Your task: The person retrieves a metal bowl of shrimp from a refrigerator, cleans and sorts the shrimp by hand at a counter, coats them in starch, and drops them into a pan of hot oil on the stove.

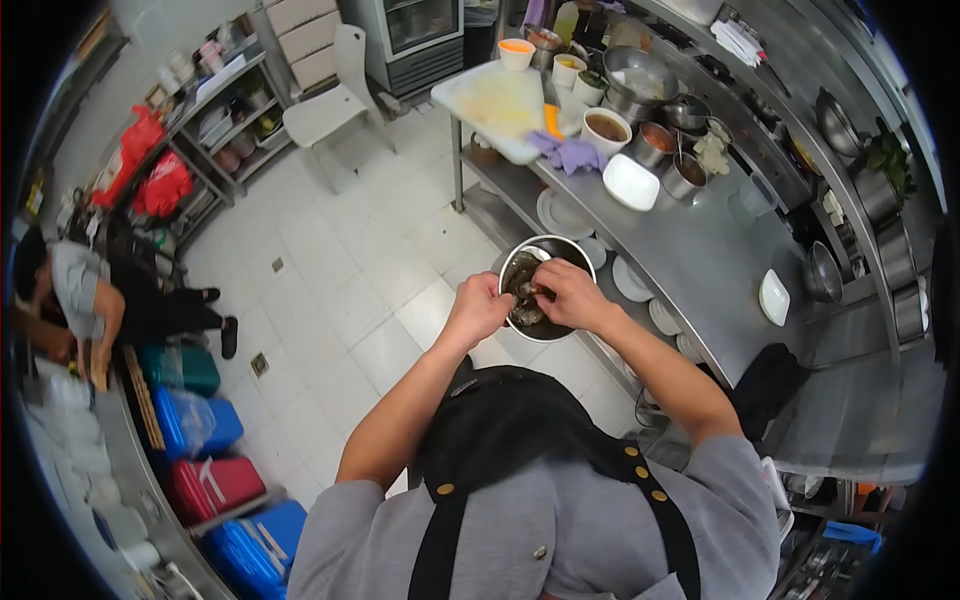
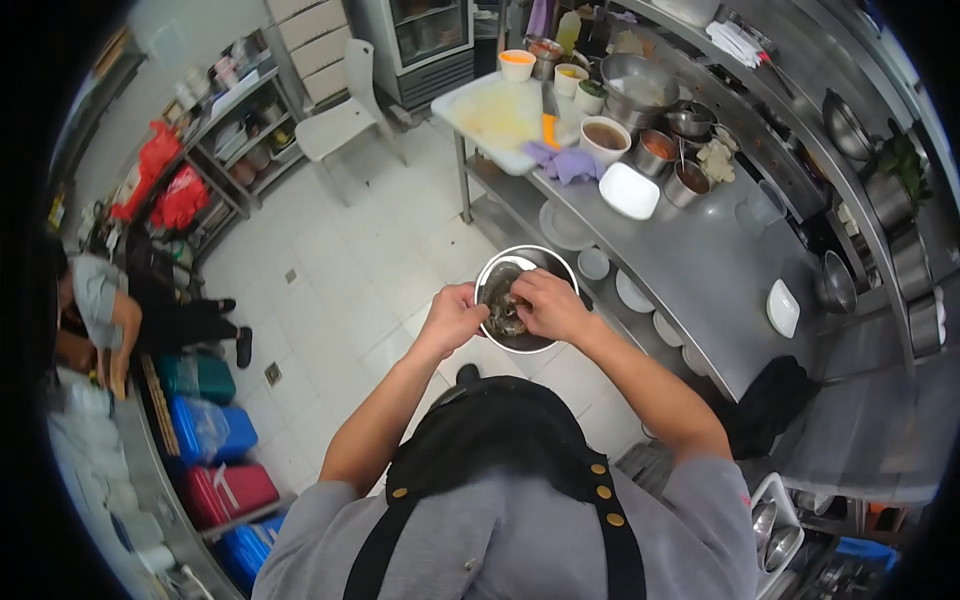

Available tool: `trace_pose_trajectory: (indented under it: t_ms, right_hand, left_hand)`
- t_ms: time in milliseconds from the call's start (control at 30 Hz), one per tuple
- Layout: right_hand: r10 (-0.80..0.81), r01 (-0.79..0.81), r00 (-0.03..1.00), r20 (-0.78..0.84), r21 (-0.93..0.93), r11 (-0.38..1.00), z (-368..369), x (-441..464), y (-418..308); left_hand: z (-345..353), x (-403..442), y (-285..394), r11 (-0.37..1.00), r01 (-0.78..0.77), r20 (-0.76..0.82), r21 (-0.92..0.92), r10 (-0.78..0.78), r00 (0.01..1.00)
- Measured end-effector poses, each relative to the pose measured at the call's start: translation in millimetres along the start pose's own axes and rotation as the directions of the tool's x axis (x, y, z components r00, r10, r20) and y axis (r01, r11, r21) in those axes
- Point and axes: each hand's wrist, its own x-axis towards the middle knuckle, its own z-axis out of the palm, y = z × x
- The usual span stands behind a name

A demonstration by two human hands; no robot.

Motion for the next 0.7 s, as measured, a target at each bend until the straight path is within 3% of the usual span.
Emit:
trace_pose_trajectory:
  t_ms: [33, 100, 167, 233, 333, 533, 667, 700]
  right_hand:
    - [0.064, -0.065, 0.998, -0.021, -0.012, 0.998, 5, 15, 14]
    - [0.174, -0.173, 0.985, 0.014, -0.054, 0.983, 11, 49, 34]
    - [0.257, -0.249, 0.966, 0.006, -0.218, 0.944, 15, 84, 51]
    - [0.262, -0.248, 0.965, 0.025, -0.250, 0.936, 20, 115, 72]
    - [0.093, -0.035, 0.977, 0.190, -0.287, 0.957, 28, 159, 112]
    - [-0.083, 0.122, 0.988, 0.132, -0.324, 0.938, 43, 259, 206]
    - [-0.048, 0.088, 0.991, 0.122, -0.345, 0.934, 42, 331, 256]
    - [-0.047, 0.089, 0.990, 0.130, -0.340, 0.936, 41, 344, 265]
  left_hand:
    - [-9, 24, 3, 1.000, 0.000, 0.019, 0.005, 0.000, 1.000]
    - [-25, 67, 11, 0.971, -0.073, 0.118, 0.226, 0.047, 0.992]
    - [-38, 102, 24, 0.970, -0.039, 0.129, 0.242, 0.008, 0.992]
    - [-54, 140, 29, 0.966, 0.000, 0.133, 0.258, -0.036, 0.990]
    - [-78, 204, 24, 0.981, 0.020, 0.156, 0.193, -0.051, 0.986]
    - [-124, 333, 48, 0.986, 0.025, 0.145, 0.162, -0.049, 0.988]
    - [-161, 413, 55, 0.981, 0.059, 0.103, 0.184, -0.079, 0.992]
    - [-169, 430, 57, 0.990, 0.083, 0.119, 0.113, -0.096, 0.988]
